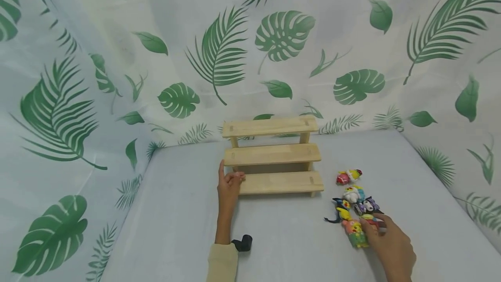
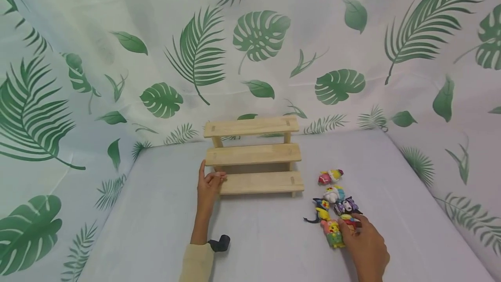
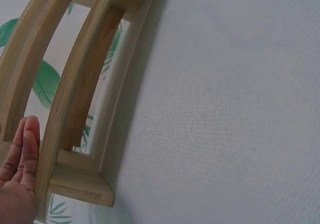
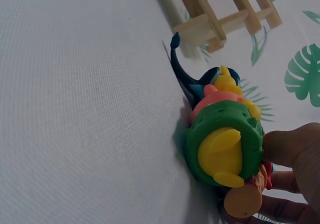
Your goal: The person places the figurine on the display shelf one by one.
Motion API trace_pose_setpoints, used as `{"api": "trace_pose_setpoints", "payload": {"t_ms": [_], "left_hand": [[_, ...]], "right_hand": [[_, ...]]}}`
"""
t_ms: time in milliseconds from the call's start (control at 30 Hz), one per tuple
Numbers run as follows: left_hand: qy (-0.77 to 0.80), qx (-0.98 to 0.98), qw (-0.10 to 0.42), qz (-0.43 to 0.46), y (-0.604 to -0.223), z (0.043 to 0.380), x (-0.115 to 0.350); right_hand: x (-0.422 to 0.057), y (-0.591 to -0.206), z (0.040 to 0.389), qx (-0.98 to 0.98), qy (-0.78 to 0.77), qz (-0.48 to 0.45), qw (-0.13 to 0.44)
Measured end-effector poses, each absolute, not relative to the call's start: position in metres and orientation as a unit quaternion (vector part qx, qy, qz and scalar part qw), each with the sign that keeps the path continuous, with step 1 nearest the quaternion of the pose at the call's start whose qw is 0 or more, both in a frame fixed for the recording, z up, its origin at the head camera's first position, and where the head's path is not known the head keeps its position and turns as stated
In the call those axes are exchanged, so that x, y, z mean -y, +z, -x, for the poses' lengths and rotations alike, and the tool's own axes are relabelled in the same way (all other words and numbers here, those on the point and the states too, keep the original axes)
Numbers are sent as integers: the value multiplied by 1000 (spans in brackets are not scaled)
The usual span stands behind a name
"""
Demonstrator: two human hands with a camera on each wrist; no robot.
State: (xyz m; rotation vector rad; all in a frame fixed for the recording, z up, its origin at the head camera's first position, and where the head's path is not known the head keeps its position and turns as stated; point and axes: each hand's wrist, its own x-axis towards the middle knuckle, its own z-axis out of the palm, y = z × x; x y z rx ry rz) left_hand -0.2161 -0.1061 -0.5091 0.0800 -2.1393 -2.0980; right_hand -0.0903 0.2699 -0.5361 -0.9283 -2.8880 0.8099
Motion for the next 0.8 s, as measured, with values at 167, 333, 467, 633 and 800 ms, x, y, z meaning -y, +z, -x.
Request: {"api": "trace_pose_setpoints", "payload": {"t_ms": [167,333,467,633,800], "left_hand": [[-677,732,72,-28,-507,215,104],[-648,757,81,-12,-503,212,102],[-632,770,87,2,-503,212,101],[-631,771,86,-5,-522,222,101],[-629,771,97,-5,-535,229,102]], "right_hand": [[-271,-539,88,919,255,300,7],[-270,-540,85,916,264,301,28],[-271,-541,84,912,268,311,30],[-273,-539,82,909,274,312,47],[-275,-535,80,907,278,309,66]]}}
